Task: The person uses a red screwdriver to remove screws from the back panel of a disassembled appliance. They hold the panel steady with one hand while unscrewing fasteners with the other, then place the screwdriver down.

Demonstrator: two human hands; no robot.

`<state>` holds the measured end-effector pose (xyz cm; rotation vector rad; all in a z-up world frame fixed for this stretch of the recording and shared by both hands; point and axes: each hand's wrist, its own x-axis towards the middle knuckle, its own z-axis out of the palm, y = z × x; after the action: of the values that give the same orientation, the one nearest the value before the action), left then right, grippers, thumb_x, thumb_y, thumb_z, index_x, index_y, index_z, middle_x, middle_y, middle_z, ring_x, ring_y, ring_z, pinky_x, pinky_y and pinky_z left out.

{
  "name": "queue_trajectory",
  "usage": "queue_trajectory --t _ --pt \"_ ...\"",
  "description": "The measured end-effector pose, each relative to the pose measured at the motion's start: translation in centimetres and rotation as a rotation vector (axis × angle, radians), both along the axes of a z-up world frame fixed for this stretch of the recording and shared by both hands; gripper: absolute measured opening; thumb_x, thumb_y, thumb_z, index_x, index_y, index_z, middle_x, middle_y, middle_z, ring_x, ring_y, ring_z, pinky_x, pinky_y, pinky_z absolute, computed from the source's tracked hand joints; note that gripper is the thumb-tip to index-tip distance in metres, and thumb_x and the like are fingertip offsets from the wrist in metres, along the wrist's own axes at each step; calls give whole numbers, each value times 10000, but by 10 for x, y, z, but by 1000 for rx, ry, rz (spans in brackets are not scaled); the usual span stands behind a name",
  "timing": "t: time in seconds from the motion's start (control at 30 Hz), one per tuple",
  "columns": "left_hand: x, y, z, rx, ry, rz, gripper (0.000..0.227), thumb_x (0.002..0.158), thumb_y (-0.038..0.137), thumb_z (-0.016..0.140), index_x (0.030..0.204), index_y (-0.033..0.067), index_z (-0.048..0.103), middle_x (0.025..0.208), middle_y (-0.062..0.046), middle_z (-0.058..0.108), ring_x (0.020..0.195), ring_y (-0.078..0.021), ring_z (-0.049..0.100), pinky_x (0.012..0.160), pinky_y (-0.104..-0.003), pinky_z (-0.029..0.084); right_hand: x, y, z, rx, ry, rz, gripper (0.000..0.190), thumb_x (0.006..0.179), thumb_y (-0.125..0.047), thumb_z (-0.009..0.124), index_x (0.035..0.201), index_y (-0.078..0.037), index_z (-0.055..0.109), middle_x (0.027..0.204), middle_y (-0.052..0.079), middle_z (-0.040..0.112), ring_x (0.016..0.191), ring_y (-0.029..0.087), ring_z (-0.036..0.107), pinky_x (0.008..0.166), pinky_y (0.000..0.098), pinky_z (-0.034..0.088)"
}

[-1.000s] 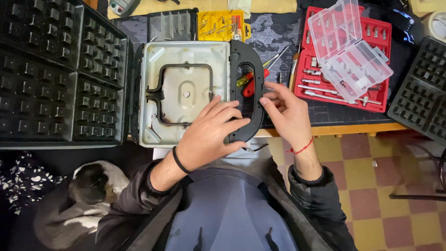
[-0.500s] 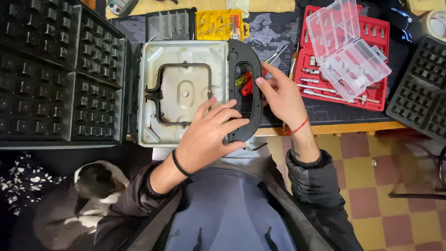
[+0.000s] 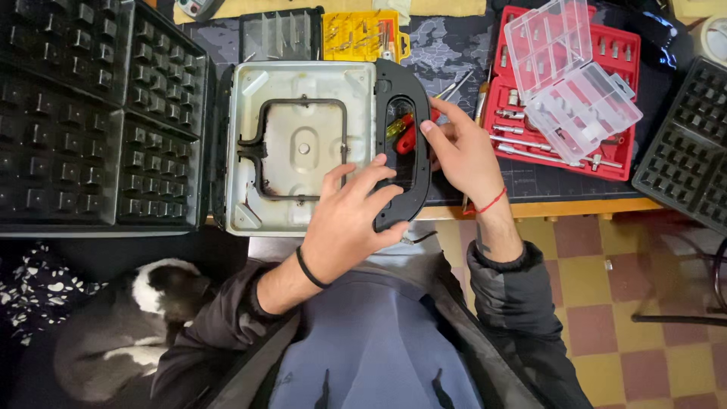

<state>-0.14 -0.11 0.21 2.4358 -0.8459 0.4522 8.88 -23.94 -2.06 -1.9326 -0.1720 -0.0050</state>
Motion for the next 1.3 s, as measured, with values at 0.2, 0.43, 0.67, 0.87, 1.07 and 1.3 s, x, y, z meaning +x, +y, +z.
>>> queue_trajectory --t 0.2,0.43,0.67,0.87,1.07,1.3 --pt "-6 -2 6 -2 -13 17 405 908 344 915 1208 102 790 1315 -63 719 1326 -271 737 1231 -551 416 0 -1 -1 9 58 -12 426 1156 -203 670 1553 -56 628 895 211 779 635 290 778 534 395 692" --pt "-7 -9 -5 -69 19 56 455 853 303 950 1209 99 751 1353 -43 695 1447 -291 663 1224 -518 461 -7 1 13 73 75 -37 390 1192 -111 514 1549 -44 655 924 245 760 715 308 789 563 400 694" --pt "-7 -5 -4 -16 -3 60 473 861 365 946 1231 143 752 1352 -26 701 1447 -247 670 1261 -539 400 -13 -2 16 20 2 -24 361 1194 -176 590 1506 -16 674 938 252 777 699 317 798 554 425 698" --pt "-8 -5 8 -9 -11 47 423 930 366 919 1263 141 789 1318 -65 761 1392 -259 705 1261 -609 342 -8 -6 3 33 -13 5 399 1155 -177 672 1517 -9 660 932 244 767 723 317 795 582 444 700" --pt "-8 -2 5 22 -14 19 465 1025 452 829 1415 207 761 1386 -68 775 1434 -241 676 1256 -619 337 -4 -5 1 10 -8 14 429 1146 -153 670 1541 7 615 916 235 749 736 319 786 561 432 689" --pt "-2 8 2 127 81 14 509 1126 568 600 1532 266 658 1563 -15 688 1494 -134 614 1191 -502 374 1 -6 -9 8 42 11 464 1144 -162 658 1570 11 594 964 258 736 795 324 769 568 428 678"
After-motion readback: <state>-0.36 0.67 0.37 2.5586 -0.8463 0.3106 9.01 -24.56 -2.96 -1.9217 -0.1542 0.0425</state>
